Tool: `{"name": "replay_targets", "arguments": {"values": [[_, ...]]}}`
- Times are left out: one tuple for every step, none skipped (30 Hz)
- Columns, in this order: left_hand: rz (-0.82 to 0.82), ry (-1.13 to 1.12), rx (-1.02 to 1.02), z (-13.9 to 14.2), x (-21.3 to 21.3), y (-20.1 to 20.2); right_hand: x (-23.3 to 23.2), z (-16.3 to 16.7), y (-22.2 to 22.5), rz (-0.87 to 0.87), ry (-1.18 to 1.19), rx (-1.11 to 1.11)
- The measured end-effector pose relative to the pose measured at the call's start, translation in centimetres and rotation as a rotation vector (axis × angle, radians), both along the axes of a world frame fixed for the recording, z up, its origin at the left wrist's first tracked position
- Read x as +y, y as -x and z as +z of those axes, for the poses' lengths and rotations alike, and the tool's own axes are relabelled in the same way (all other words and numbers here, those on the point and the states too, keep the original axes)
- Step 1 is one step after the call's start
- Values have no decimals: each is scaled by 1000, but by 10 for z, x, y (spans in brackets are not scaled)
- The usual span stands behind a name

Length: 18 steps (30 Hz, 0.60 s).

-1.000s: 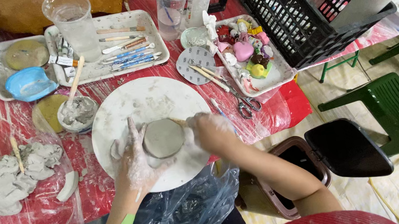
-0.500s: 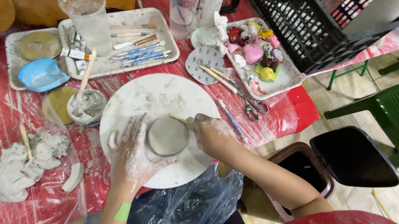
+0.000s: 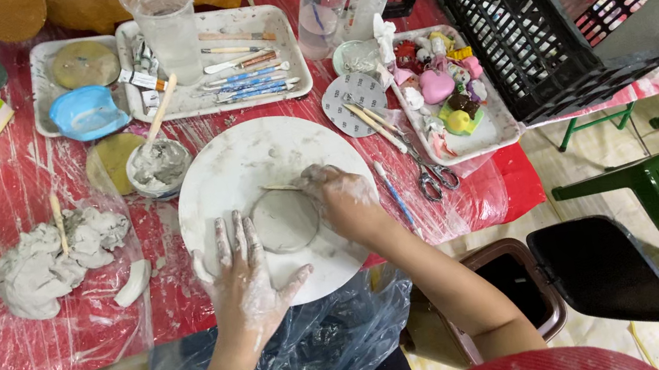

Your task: The person shapes a flat clay disc on a round white bat at a work table, rotating it and smoothing the edges with a wooden stick tool while holding it steady with the other hand. They occasionally reach into a bowl of slip and press clay scraps aside on the plastic-covered table.

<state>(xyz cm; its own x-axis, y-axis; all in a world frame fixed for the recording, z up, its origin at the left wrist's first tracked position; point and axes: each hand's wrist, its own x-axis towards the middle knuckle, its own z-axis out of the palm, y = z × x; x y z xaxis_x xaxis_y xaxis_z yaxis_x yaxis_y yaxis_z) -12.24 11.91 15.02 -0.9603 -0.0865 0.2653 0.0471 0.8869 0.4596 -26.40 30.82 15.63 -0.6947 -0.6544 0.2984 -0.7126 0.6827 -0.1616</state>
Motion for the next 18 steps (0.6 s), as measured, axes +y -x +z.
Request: {"name": "replay_targets", "arguments": {"values": [[-9,20,-20,-1,-5,2,-2,-2,-2,0,-22,18],[-32,21,-16,-2,-11,4,-2,-4,-5,2,-46,35],[-54,22,-11,-2,-16,7,-2,-5,-8,5,-71,54],[-76,22,-7,-2,-20,9,-1,-7,-11,24,-66,116],[-92,36,-5,-2,-25,10,1,-7,-16,43,-61,174],[-108,50,-1,-1,-28,11,3,-7,-20,61,-55,234],[-125,66,6,-1,-32,14,5,-5,-25,71,-70,223],[-144,63,17,-1,-35,15,8,-3,-32,80,-86,212],[-161,58,25,-1,-37,16,10,2,-37,90,-103,197],[-175,51,33,-2,-39,17,15,9,-39,89,-101,129],[-177,47,40,-2,-40,18,21,17,-38,89,-96,65],[-180,46,50,-2,-41,19,22,25,-37,89,-89,4],[-182,44,55,-1,-41,18,22,32,-33,-8,-41,-35],[-188,-54,95,-1,-41,18,20,40,-25,-102,6,-77],[-191,-151,136,0,-41,17,17,45,-17,-195,53,-118],[-197,-245,177,0,-40,16,12,48,-12,-169,13,-100],[-152,-137,130,1,-39,15,6,49,-7,-143,-26,-82],[-106,-28,82,1,-37,15,-1,48,-5,-117,-63,-64]]}}
